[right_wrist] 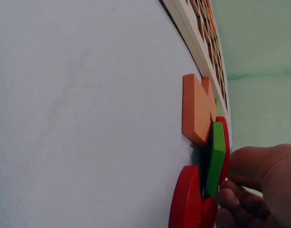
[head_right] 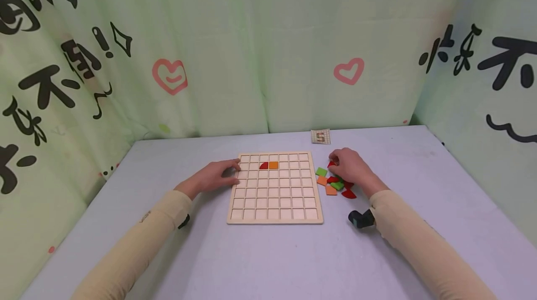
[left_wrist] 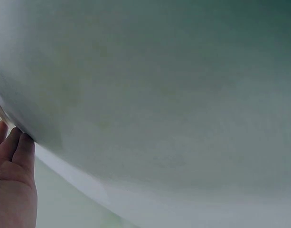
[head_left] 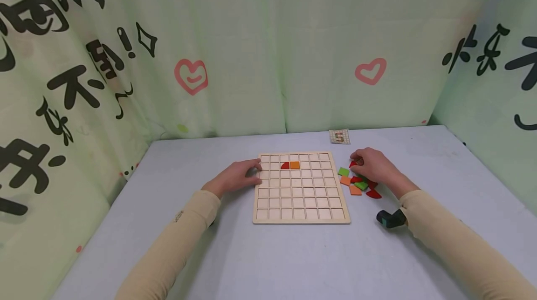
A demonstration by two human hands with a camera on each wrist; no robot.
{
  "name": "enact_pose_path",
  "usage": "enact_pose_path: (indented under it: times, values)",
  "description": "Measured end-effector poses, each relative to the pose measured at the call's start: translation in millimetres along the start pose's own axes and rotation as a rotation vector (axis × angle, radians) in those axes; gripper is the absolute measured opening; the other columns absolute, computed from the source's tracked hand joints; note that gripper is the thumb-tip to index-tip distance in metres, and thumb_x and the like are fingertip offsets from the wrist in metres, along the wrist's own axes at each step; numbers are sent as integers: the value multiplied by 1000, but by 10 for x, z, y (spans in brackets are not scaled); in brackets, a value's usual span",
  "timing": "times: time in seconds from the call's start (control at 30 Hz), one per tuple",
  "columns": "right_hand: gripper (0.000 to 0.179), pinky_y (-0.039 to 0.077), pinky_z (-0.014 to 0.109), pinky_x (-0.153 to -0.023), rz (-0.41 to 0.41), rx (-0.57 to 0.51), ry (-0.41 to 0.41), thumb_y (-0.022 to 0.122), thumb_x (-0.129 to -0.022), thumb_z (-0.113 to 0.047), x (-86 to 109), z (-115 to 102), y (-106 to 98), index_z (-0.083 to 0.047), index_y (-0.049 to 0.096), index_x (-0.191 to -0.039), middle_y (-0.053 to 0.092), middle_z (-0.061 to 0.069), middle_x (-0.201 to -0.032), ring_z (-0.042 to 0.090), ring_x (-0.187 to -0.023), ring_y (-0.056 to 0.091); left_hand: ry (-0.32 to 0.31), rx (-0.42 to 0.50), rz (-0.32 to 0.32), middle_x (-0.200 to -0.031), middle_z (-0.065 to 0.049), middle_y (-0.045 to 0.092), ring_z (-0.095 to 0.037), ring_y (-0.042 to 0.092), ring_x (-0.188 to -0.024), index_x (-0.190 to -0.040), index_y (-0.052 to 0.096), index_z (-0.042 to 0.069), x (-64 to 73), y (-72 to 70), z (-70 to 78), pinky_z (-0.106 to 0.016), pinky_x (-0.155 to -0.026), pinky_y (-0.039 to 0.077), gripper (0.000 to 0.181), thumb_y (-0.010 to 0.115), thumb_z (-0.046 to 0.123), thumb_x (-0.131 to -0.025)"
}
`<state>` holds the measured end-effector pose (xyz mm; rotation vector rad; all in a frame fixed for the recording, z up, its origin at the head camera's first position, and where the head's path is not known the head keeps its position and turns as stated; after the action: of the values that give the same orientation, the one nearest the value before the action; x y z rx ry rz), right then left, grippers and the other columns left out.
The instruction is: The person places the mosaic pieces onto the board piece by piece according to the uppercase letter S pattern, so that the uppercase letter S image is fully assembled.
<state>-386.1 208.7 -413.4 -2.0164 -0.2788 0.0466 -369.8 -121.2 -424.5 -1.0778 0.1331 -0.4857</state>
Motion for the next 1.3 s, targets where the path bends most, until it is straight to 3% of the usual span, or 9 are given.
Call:
enact_pose_path:
  times: [0.2,0.73,0.9,1.3]
  values:
    - [39,55,43,-84,24,14,18,67,-92,-15,8,26,-1,10,59,-120,62,25,-111,33,-94,55,7,-4,2,-152,-5,43,-23,37,-140,-120,59,15,1,2,5,-36,-115,31,34,70,31,-92]
    - [37,54,45,-88,21,-2,-27,63,-95,-14,-48,-116,12,7,57,-124,58,25,-117,34,-101,55,2,2,-1,-152,-5,42,-22,36,-141,-122,59,15,8,-6,4,-36,-116,29,36,69,32,-92]
    - [36,54,44,-87,39,-42,-61,62,-96,-14,-78,-272,-8,5,57,-126,58,23,-118,34,-104,55,2,5,2,-152,-4,42,-22,36,-141,-121,59,15,13,-11,9,-35,-116,30,35,69,32,-92]
    - [27,52,44,-86,26,-14,-275,65,-93,-10,-155,-855,178,4,65,-117,62,16,-107,30,-98,58,-11,14,0,-152,-3,42,-21,36,-141,-120,59,16,17,-9,-3,-36,-116,30,35,70,31,-91]
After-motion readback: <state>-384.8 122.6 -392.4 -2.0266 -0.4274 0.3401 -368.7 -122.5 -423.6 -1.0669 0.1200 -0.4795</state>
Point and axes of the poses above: each hand's wrist, its own x-axis away from the middle knuckle, its own y-axis out of the palm, z = x × y, the point moved 9 cm from there along -x, towards the middle knuckle
